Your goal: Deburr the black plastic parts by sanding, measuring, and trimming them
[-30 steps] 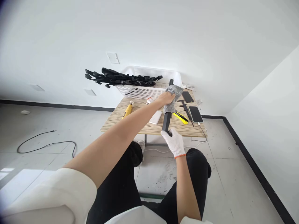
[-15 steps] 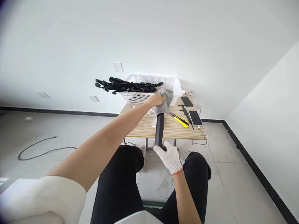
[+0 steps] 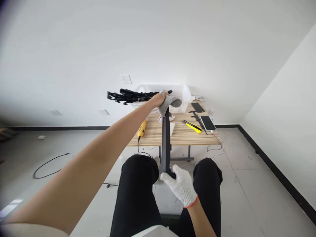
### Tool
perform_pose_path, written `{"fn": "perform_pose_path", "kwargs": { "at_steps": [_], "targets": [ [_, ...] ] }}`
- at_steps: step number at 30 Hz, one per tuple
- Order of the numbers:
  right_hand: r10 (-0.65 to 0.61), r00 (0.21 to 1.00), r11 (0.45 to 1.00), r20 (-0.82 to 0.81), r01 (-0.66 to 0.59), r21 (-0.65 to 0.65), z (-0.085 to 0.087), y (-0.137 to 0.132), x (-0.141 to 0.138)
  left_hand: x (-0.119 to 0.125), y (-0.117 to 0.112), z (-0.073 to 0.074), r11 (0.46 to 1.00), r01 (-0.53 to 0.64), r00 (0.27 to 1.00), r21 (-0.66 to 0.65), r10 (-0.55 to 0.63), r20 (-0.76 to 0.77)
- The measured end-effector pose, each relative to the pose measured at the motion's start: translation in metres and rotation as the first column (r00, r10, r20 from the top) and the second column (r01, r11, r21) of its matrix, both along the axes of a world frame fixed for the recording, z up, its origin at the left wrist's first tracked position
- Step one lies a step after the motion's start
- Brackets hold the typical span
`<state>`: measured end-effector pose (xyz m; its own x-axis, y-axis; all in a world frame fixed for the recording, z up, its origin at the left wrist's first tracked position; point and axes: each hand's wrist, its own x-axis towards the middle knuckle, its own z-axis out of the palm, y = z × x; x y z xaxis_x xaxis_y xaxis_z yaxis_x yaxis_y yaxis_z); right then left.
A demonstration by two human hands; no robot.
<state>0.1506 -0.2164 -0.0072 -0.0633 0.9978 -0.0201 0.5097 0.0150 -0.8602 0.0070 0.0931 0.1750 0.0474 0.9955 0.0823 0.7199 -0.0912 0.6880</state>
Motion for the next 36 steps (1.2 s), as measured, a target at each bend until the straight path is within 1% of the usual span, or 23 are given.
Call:
{"fn": "perform_pose_path", "kwargs": {
  "at_steps": [2, 5, 6, 8, 9, 11, 13, 15, 17, 19, 21, 23, 26, 27, 29, 32, 36],
  "targets": [
    [0.021, 0.999, 0.999, -0.032, -0.022, -0.025, 0.004, 0.002, -0.003, -0.001, -0.003, 0.000, 0.999, -0.014, 0.999, -0.044, 0.016, 0.042],
    [0.042, 0.997, 0.998, -0.064, -0.045, -0.045, 0.011, 0.004, -0.008, -0.004, -0.011, 0.002, 1.000, -0.022, 0.995, 0.006, 0.022, 0.099],
    [0.046, 0.996, 0.998, -0.070, -0.049, -0.042, 0.014, 0.005, -0.011, -0.006, -0.015, 0.002, 1.000, -0.011, 0.991, 0.025, 0.007, 0.134],
    [0.046, 0.996, 0.999, -0.071, -0.048, -0.026, 0.020, 0.005, -0.016, -0.011, -0.022, 0.001, 0.999, 0.051, 0.966, 0.010, -0.052, 0.255],
    [0.042, 0.997, 0.999, -0.065, -0.044, -0.020, 0.022, 0.005, -0.018, -0.014, -0.025, 0.001, 0.995, 0.101, 0.938, -0.011, -0.092, 0.335],
    [0.030, 0.999, 0.999, -0.038, -0.031, -0.016, 0.025, 0.005, -0.021, -0.017, -0.031, 0.000, 0.978, 0.204, 0.857, -0.041, -0.158, 0.490],
    [0.022, 1.000, 0.999, -0.012, -0.022, -0.027, 0.026, 0.004, -0.021, -0.018, -0.035, 0.000, 0.958, 0.286, 0.775, -0.040, -0.206, 0.597],
    [0.016, 1.000, 0.999, 0.004, -0.015, -0.040, 0.026, 0.002, -0.018, -0.014, -0.038, -0.001, 0.938, 0.345, 0.706, -0.022, -0.244, 0.665],
    [0.008, 1.000, 0.999, 0.011, -0.008, -0.044, 0.026, 0.000, -0.013, -0.006, -0.039, -0.006, 0.924, 0.382, 0.649, 0.006, -0.273, 0.710],
    [-0.011, 1.000, 0.999, 0.014, 0.011, -0.037, 0.027, -0.002, -0.008, 0.003, -0.039, -0.014, 0.928, 0.372, 0.630, 0.027, -0.274, 0.727],
    [-0.037, 0.999, 0.999, 0.014, 0.038, -0.020, 0.027, -0.004, -0.006, 0.011, -0.040, -0.025, 0.940, 0.341, 0.660, 0.030, -0.262, 0.704],
    [-0.059, 0.998, 0.998, 0.014, 0.059, -0.001, 0.026, -0.005, -0.005, 0.015, -0.044, -0.036, 0.948, 0.314, 0.713, 0.048, -0.270, 0.647],
    [-0.039, 0.999, 0.999, 0.013, 0.039, 0.003, 0.022, -0.009, -0.004, 0.012, -0.056, -0.049, 0.958, 0.262, 0.832, 0.112, -0.284, 0.476],
    [-0.025, 1.000, 1.000, 0.008, 0.025, 0.003, 0.020, -0.010, -0.004, 0.009, -0.062, -0.052, 0.963, 0.239, 0.871, 0.126, -0.269, 0.411],
    [-0.020, 1.000, 1.000, -0.003, 0.020, 0.010, 0.017, -0.013, -0.004, 0.003, -0.075, -0.058, 0.972, 0.199, 0.921, 0.127, -0.230, 0.314],
    [-0.066, 0.998, 0.998, -0.021, 0.066, 0.025, 0.017, -0.011, -0.005, -0.004, -0.099, -0.067, 0.975, 0.190, 0.953, 0.113, -0.210, 0.217],
    [-0.131, 0.989, 0.989, -0.074, 0.135, 0.065, 0.027, -0.002, -0.010, 0.000, -0.132, -0.079, 0.953, 0.286, 0.951, 0.095, -0.295, 0.094]
  ]
}}
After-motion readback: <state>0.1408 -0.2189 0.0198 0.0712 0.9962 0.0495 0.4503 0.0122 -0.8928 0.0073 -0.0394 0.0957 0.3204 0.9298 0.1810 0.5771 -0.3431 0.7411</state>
